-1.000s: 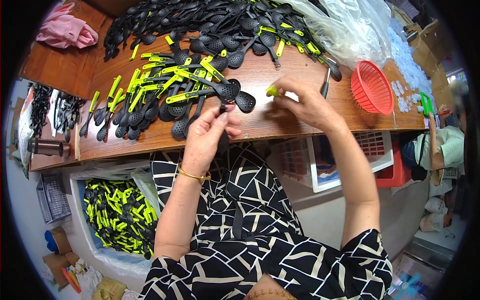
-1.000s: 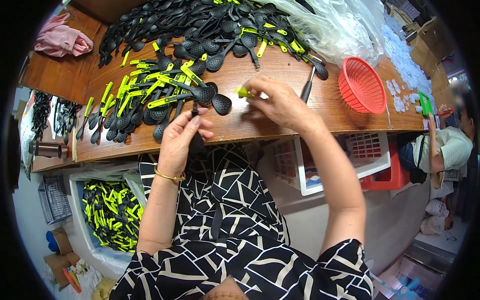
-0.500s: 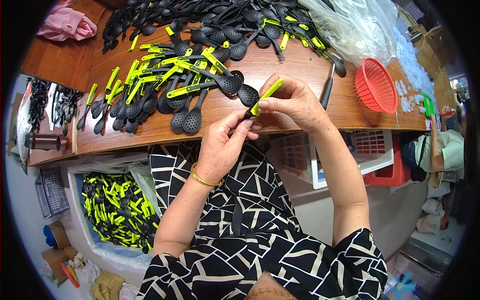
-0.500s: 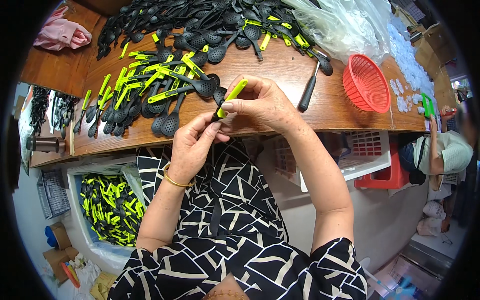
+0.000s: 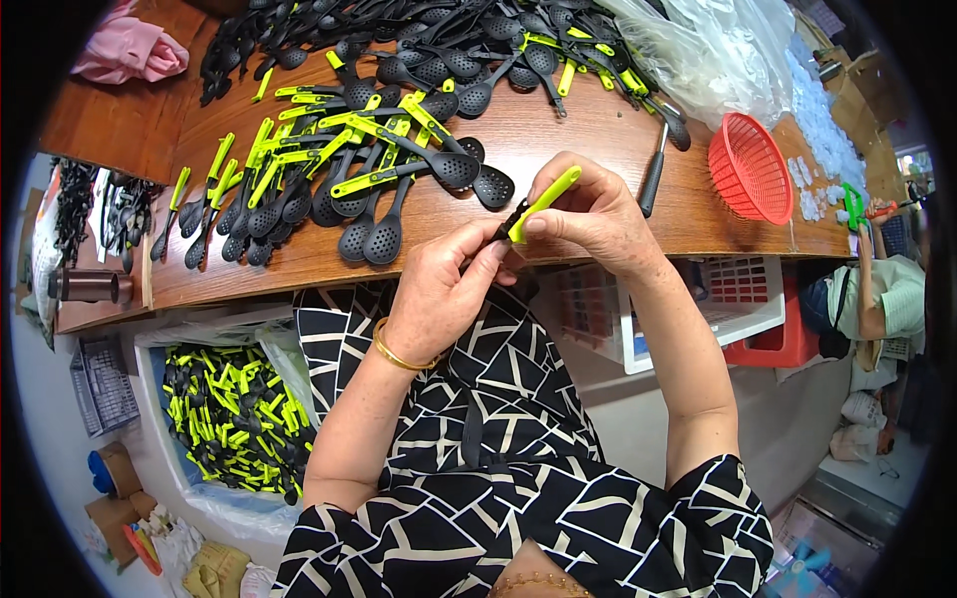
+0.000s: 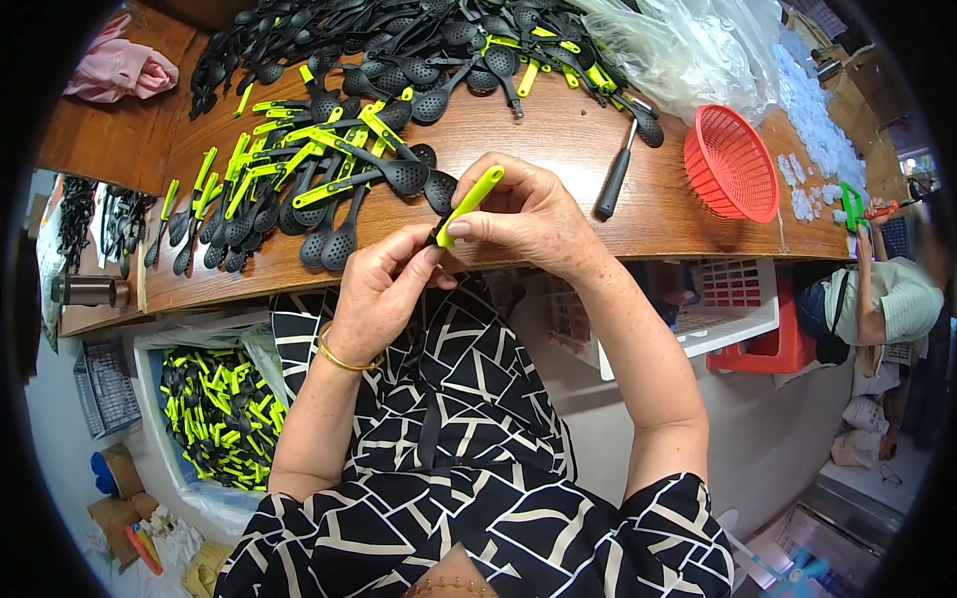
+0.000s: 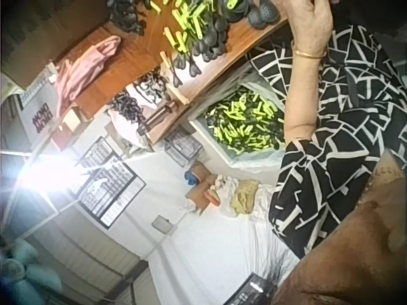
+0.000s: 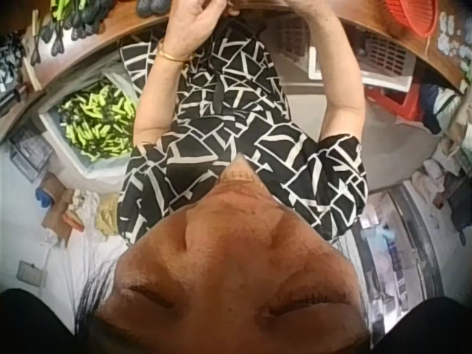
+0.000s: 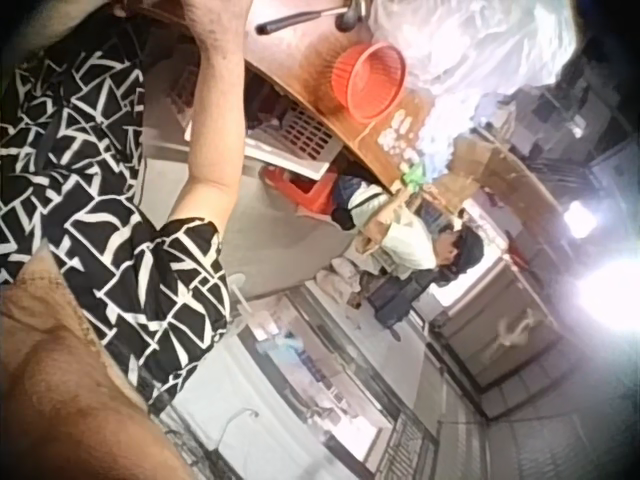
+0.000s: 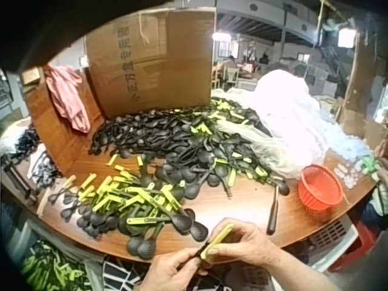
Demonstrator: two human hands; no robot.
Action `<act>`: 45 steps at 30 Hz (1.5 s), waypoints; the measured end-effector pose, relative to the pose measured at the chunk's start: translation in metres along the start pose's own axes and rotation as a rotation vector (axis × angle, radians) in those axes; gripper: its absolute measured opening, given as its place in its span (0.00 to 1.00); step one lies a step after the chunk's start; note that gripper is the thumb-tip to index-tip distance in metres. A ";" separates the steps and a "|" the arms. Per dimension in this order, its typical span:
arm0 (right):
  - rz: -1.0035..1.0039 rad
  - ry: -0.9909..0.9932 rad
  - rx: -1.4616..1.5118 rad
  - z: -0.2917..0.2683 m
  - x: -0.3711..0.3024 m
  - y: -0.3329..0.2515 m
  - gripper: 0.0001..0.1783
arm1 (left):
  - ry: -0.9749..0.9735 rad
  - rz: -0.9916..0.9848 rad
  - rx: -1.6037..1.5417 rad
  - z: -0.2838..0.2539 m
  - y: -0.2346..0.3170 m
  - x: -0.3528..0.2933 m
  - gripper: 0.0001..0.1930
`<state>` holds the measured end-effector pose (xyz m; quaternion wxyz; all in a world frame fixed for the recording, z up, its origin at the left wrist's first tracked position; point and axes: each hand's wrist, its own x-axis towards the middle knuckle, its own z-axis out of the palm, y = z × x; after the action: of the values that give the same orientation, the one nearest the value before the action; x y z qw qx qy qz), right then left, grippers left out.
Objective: The person assembles kitchen utensils by inserting black plastic spoons into neon green plastic handles. They pick up a spoon and a handle, align them, and press them together. The person repeats this process for multiple utensils, placing the finished items on the table.
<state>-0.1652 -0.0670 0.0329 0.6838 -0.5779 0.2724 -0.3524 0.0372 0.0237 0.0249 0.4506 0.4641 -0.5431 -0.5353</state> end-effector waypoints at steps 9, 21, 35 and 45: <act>0.010 -0.052 -0.023 -0.004 0.002 0.000 0.12 | 0.008 0.010 0.079 0.001 0.001 -0.003 0.14; 0.031 -0.047 0.069 0.015 -0.003 0.006 0.12 | -0.153 -0.132 -0.450 0.001 -0.017 -0.018 0.17; -0.273 0.072 -1.110 0.051 -0.013 0.042 0.39 | 0.281 -0.308 -0.660 0.024 -0.085 -0.042 0.09; -0.441 0.321 -1.170 0.064 -0.021 0.073 0.30 | 0.286 -0.140 -0.319 0.018 -0.114 -0.038 0.07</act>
<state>-0.1162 -0.0061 -0.0274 0.1177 -0.8378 0.3932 -0.3600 0.0279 0.0642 -0.0890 0.5524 0.4947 -0.3487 -0.5731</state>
